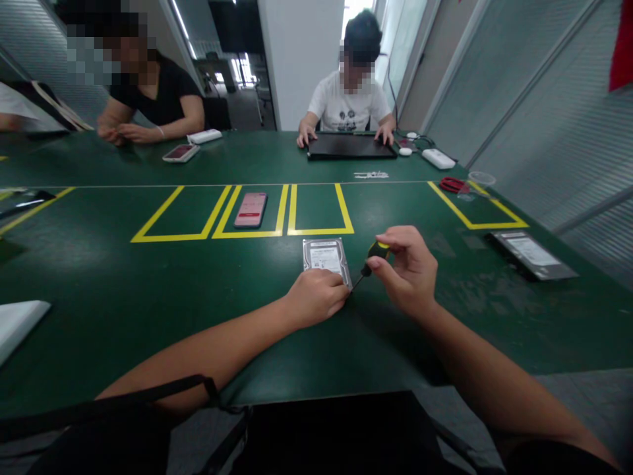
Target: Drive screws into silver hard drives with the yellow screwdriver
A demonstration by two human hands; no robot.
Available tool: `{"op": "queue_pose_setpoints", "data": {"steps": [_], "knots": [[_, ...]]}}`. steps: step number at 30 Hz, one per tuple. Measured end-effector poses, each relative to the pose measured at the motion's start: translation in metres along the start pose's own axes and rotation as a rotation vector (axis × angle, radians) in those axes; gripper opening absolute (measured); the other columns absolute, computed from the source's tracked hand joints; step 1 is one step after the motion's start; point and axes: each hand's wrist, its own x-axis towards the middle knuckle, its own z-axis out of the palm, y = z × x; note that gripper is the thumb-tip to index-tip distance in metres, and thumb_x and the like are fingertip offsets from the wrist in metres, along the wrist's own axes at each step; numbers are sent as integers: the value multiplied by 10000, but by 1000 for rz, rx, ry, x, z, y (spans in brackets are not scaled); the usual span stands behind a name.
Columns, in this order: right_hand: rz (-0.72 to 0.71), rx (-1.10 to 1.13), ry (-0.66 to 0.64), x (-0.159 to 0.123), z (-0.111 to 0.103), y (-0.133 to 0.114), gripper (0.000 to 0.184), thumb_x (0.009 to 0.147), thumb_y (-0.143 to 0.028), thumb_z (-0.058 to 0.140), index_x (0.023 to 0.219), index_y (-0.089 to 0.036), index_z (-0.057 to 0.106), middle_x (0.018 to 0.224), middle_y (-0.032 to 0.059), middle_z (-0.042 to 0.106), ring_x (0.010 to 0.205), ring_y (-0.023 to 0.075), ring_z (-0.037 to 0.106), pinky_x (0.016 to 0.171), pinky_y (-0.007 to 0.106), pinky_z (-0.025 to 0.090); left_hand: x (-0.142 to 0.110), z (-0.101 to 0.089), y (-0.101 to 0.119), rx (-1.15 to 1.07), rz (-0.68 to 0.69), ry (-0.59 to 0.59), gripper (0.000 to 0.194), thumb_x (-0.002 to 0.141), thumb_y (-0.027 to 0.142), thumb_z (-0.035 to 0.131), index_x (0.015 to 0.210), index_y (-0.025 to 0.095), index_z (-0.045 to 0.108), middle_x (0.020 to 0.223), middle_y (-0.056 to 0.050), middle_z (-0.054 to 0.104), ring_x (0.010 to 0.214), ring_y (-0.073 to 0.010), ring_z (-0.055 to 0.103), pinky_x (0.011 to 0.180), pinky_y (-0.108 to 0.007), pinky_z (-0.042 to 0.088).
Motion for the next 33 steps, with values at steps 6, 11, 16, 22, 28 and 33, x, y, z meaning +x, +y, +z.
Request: {"op": "queue_pose_setpoints", "data": {"steps": [6,11,16,22,28,33], "knots": [[54,17,-10,-4,0,-2,302,906,-261,643,1207,-251,625,1032,44,644,893,173,621,753,349,516,1,-2,0,-2,1,4,216,941,287,535,847,191,704,793,-33,680,723,-175,655,641,-300,485],[57,90,-62,-4,-2,-5,287,970,-240,524,1243,-252,612,1139,63,649,1019,196,627,844,391,520,2,-3,1,-12,0,12,217,939,285,535,844,190,706,777,-29,682,710,-178,655,622,-301,479],[-38,-13,-4,0,-2,-1,237,865,-273,704,1098,-252,664,984,41,602,915,183,578,741,344,493,2,-2,0,-9,1,22,224,940,280,527,821,184,691,776,-34,678,715,-175,658,638,-303,485],[24,-26,56,-5,-1,0,379,828,-223,744,1183,-265,617,982,21,628,827,156,593,691,318,483,1,0,-1,-9,-2,12,204,931,282,538,819,185,678,775,-33,672,713,-180,652,638,-312,482],[24,19,-27,-3,-2,-2,226,906,-250,628,1132,-232,615,1084,55,640,973,189,619,772,355,514,2,0,0,-8,-13,8,212,931,294,539,823,184,684,770,-35,668,709,-183,652,633,-315,484],[-32,-44,37,0,-2,0,230,830,-267,735,1033,-239,631,935,28,603,843,169,574,685,329,476,2,-2,1,-8,-6,16,210,933,291,537,825,182,680,786,-33,678,712,-185,653,643,-315,488]]}}
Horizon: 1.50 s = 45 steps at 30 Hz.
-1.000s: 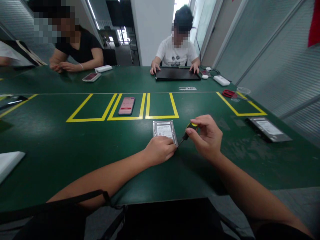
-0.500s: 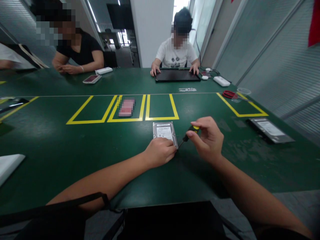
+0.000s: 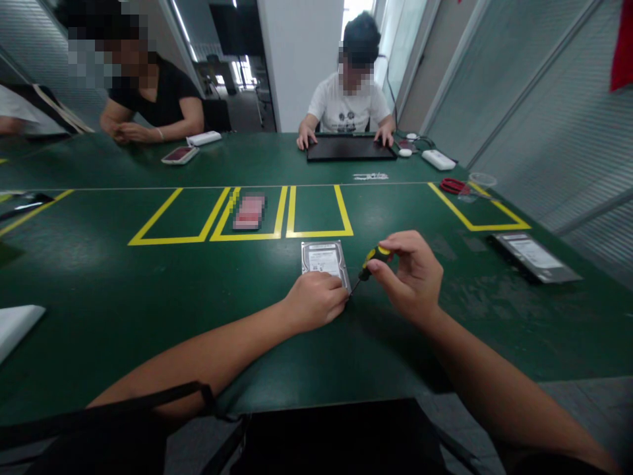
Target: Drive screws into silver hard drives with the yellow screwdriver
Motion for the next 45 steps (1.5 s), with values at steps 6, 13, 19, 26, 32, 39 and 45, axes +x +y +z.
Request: {"op": "queue_pose_setpoints", "data": {"steps": [6,13,19,26,32,39,45], "knots": [[-5,52,-36,-1,-3,-4,216,890,-206,613,1101,-245,635,1005,41,645,881,182,596,742,364,489,1,-1,0,3,0,-12,216,931,295,541,813,182,681,766,-28,669,693,-187,647,618,-316,474],[-69,22,-32,2,-2,-3,289,830,-215,728,1105,-259,651,967,32,606,894,182,561,719,337,459,0,0,0,-6,-7,-12,202,933,290,539,850,181,686,793,-33,681,724,-194,656,649,-322,487],[-13,-15,-16,-2,-1,-2,316,860,-210,686,1165,-251,616,980,32,628,841,167,578,727,346,474,-1,0,0,-9,-3,-1,196,930,288,543,857,181,690,789,-32,677,716,-190,655,634,-320,483],[-50,26,-28,-2,0,-2,277,883,-207,640,1158,-234,632,1039,51,612,958,188,571,772,358,466,-2,3,0,-11,-13,-4,200,932,291,542,852,181,688,803,-34,687,727,-191,659,651,-320,487],[-52,-17,-10,-2,1,0,358,833,-168,725,1169,-258,642,955,22,601,851,154,549,720,322,442,-2,2,-1,-9,-9,4,196,931,287,542,838,175,674,809,-35,687,739,-188,661,672,-319,491],[26,46,-67,-7,1,-1,318,920,-188,575,1235,-235,582,1128,61,638,1010,201,617,824,389,505,-1,2,0,-13,-10,-8,207,932,286,538,838,178,688,780,-33,677,718,-190,656,641,-318,487],[-81,-16,-46,0,0,-1,334,828,-222,738,1138,-238,613,1021,46,596,947,187,567,741,336,477,-1,1,0,-1,-6,-2,207,934,286,539,847,181,694,819,-32,694,738,-195,666,658,-333,506]]}}
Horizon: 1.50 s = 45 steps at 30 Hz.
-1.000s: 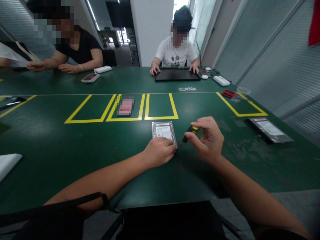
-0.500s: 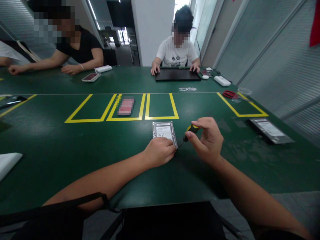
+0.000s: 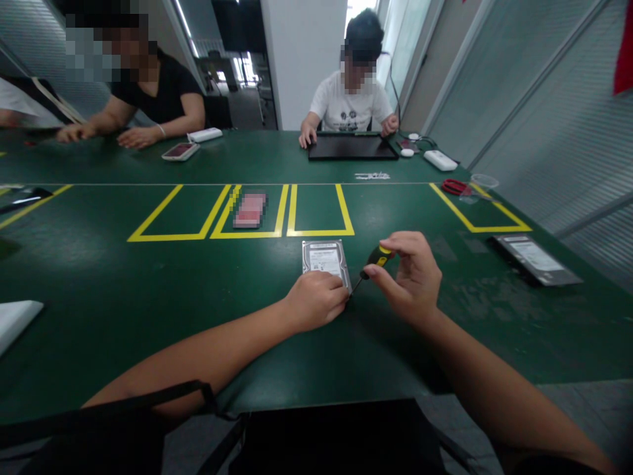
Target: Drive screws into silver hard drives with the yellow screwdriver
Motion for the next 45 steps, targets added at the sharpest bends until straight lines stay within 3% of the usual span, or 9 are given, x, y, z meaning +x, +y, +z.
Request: {"op": "queue_pose_setpoints", "data": {"steps": [5,14,22,27,31,37,45], "knots": [[18,-33,16,-1,2,2,373,804,-202,764,1140,-246,607,973,31,558,875,166,536,706,318,444,0,1,0,0,2,5,198,930,285,543,843,181,688,816,-31,693,735,-194,668,657,-330,505],[69,74,-40,-4,1,-3,346,873,-185,618,1216,-232,614,1059,67,602,971,210,566,799,391,479,-1,2,0,-10,-13,1,190,924,291,555,856,193,703,788,-27,684,720,-197,663,641,-325,496],[5,-14,15,0,1,-1,313,839,-193,727,1136,-250,648,966,25,594,886,162,561,722,318,463,-1,3,-1,-4,2,8,201,929,279,538,846,177,690,799,-47,682,735,-191,664,663,-317,502],[91,31,6,-6,2,0,407,867,-197,656,1260,-255,569,1068,49,621,901,180,598,760,370,506,-1,3,-1,-15,-1,-6,205,932,281,531,846,176,685,788,-44,675,726,-189,656,662,-317,502],[39,36,-22,-5,2,1,275,885,-232,626,1157,-247,599,1057,53,624,961,201,604,797,396,523,0,2,-1,-13,-4,-20,209,935,279,524,852,177,686,786,-43,672,723,-185,655,658,-316,496],[16,-29,11,-1,1,1,278,847,-243,709,1116,-250,639,979,37,616,893,179,587,730,347,501,-1,2,-1,1,3,-24,198,933,282,534,864,179,688,804,-37,679,739,-198,661,656,-325,496],[37,35,-49,-1,0,-5,309,921,-203,549,1224,-240,598,1131,63,665,1035,214,611,856,426,517,0,1,0,-2,-6,-24,201,935,283,534,868,185,697,792,-33,672,723,-191,654,637,-326,487]]}}
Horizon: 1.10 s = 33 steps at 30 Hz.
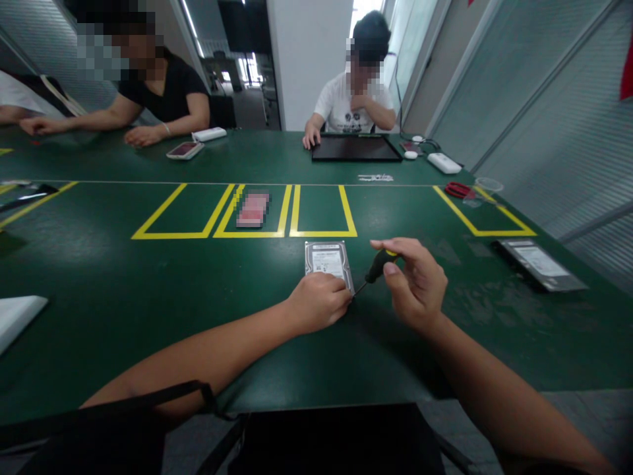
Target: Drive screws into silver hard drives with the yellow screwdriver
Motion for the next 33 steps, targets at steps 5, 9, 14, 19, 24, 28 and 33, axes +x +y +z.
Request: {"op": "queue_pose_setpoints", "data": {"steps": [5,9,14,19,24,28,33], "knots": [[-76,-60,35,2,0,5,357,835,-239,730,1177,-264,630,1020,41,619,924,187,583,738,354,504,0,0,0,5,-2,1,206,938,287,534,887,179,701,829,-43,688,749,-195,663,665,-328,497],[-69,-124,38,3,-2,5,345,830,-219,742,1156,-266,640,958,25,608,844,162,562,687,322,477,0,-1,1,7,-2,3,216,941,289,528,874,175,699,819,-45,691,740,-195,664,656,-326,494],[13,-52,10,1,-2,3,376,878,-188,637,1244,-255,583,1083,47,651,910,185,599,755,369,498,0,-1,1,9,-2,-3,228,944,295,523,858,176,697,805,-46,685,722,-188,658,646,-321,488],[-42,-31,30,3,-1,4,327,848,-201,682,1165,-242,615,1107,64,623,1010,216,589,789,382,505,0,-2,1,10,-1,-12,218,945,287,519,874,179,695,821,-46,687,746,-197,663,660,-329,502],[-58,-93,62,4,-2,6,327,805,-210,759,1103,-250,630,972,28,605,878,171,576,710,328,485,-1,-1,1,17,19,-5,222,947,271,509,879,168,694,813,-58,680,741,-188,657,664,-317,508],[13,-62,-18,2,-4,3,308,879,-207,637,1184,-239,601,1092,53,649,975,199,611,788,378,513,-1,0,1,28,18,7,229,942,283,519,855,172,699,795,-54,680,715,-183,655,646,-304,503],[12,-19,-55,3,-5,0,311,901,-220,603,1211,-240,589,1155,67,640,1055,217,601,844,407,520,0,-1,1,25,16,13,225,942,281,520,857,182,703,800,-39,687,711,-191,660,632,-318,502]]}}
